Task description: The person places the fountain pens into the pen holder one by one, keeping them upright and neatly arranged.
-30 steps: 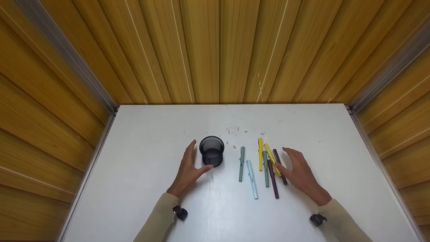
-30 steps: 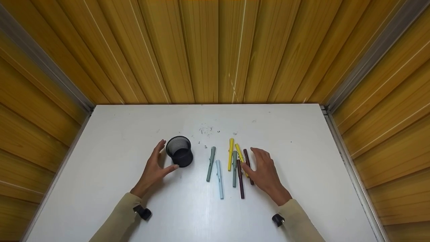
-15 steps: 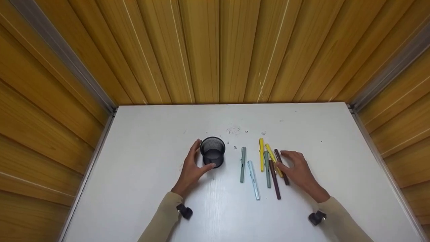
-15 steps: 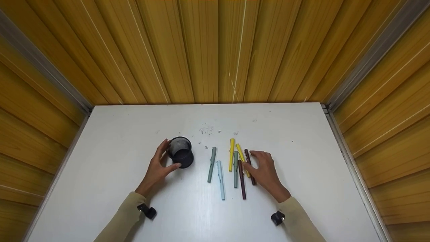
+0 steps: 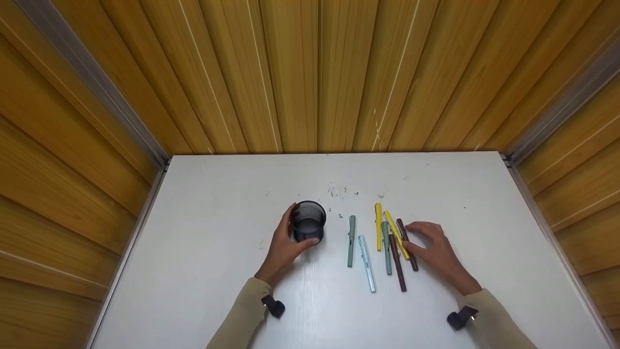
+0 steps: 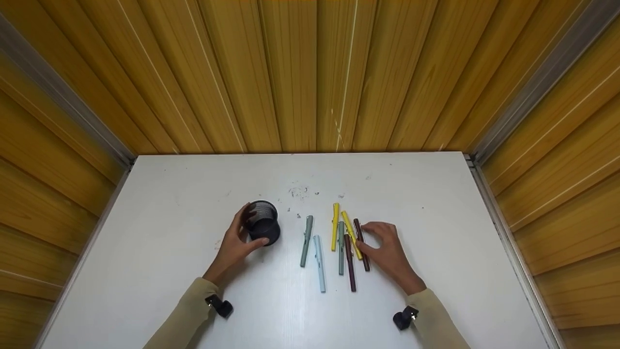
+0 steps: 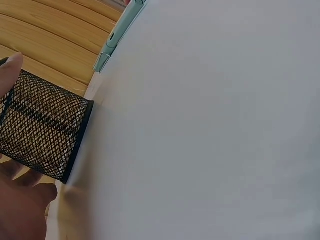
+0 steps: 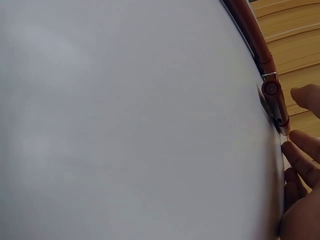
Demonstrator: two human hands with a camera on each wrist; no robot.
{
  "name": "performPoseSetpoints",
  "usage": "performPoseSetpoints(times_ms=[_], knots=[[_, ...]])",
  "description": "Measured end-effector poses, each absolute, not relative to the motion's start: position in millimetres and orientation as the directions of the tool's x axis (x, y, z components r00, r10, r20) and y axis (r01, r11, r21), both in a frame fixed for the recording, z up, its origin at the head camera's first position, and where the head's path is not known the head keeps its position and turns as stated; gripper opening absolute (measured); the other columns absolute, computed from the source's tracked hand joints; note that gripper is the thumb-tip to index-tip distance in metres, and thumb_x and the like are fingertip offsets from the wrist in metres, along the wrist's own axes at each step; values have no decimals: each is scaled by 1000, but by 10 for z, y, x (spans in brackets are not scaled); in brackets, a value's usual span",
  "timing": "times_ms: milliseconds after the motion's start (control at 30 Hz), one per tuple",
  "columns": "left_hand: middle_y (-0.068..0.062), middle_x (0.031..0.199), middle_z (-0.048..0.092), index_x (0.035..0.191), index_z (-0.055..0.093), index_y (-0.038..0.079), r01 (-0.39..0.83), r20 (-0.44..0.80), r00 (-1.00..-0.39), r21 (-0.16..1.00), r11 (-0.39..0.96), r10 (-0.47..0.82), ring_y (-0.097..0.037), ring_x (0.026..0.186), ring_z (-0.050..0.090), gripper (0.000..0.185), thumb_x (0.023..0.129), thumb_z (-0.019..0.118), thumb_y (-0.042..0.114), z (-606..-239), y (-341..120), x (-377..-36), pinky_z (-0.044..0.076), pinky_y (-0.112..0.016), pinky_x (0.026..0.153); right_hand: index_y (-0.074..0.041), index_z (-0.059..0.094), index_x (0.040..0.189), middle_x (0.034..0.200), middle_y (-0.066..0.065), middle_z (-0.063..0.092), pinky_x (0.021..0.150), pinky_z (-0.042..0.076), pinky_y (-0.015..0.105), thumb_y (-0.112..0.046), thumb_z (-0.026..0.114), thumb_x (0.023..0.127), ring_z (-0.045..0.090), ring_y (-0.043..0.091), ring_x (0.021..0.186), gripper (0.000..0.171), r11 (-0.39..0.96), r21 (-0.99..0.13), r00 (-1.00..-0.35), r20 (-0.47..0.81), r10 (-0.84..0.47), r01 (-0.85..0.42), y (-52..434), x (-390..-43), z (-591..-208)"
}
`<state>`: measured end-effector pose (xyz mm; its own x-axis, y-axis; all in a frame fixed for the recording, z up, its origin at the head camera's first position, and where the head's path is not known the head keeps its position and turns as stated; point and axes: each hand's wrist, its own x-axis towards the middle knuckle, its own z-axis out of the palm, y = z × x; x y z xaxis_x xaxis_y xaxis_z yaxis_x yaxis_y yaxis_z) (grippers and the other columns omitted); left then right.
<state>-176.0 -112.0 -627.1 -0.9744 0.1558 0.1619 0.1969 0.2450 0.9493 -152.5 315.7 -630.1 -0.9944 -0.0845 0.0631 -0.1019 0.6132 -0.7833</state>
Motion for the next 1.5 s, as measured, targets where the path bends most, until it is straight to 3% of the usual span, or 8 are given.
performPoseSetpoints(times_ms=[200,467,867,1167,1500], knots=[[-24,168,43,172,31,6,177,148,-979,958,226,140,-45,156,41,111,85,99,20,-6288,-1091,-1770,36,-60,126,-8,75,135,145,15,65,120,31,61,-20,89,94,44,31,140,45,628,-765,-990,112,-85,-140,3148,-1527,-6354],[-26,168,41,171,30,3,161,142,-982,973,163,123,-46,156,41,109,85,97,13,-6316,-1089,-1792,34,-55,127,-4,78,129,140,18,66,116,33,58,-15,89,94,45,33,136,39,624,-763,-984,162,-69,-170,3125,-1532,-6380],[-24,161,52,168,36,4,177,156,-983,944,279,95,-44,152,47,104,85,98,22,-6259,-1066,-1785,36,-65,124,-2,79,121,129,14,65,108,34,45,-8,89,92,44,25,126,32,629,-761,-981,191,-14,-157,3009,-1523,-6412],[-20,156,60,164,45,2,174,168,-985,941,292,45,-39,150,52,98,84,98,23,-6298,-1094,-1766,36,-61,125,-1,79,117,120,14,65,103,35,42,-7,90,89,46,27,120,30,648,-746,-974,225,28,-153,2879,-1523,-6408],[-18,155,62,163,46,3,169,167,-985,939,298,33,-38,150,53,98,83,99,23,-6312,-1097,-1757,36,-60,126,-2,80,111,105,13,72,89,36,34,-8,91,90,52,26,103,25,688,-721,-965,228,128,-80,2771,-1560,-6446]])
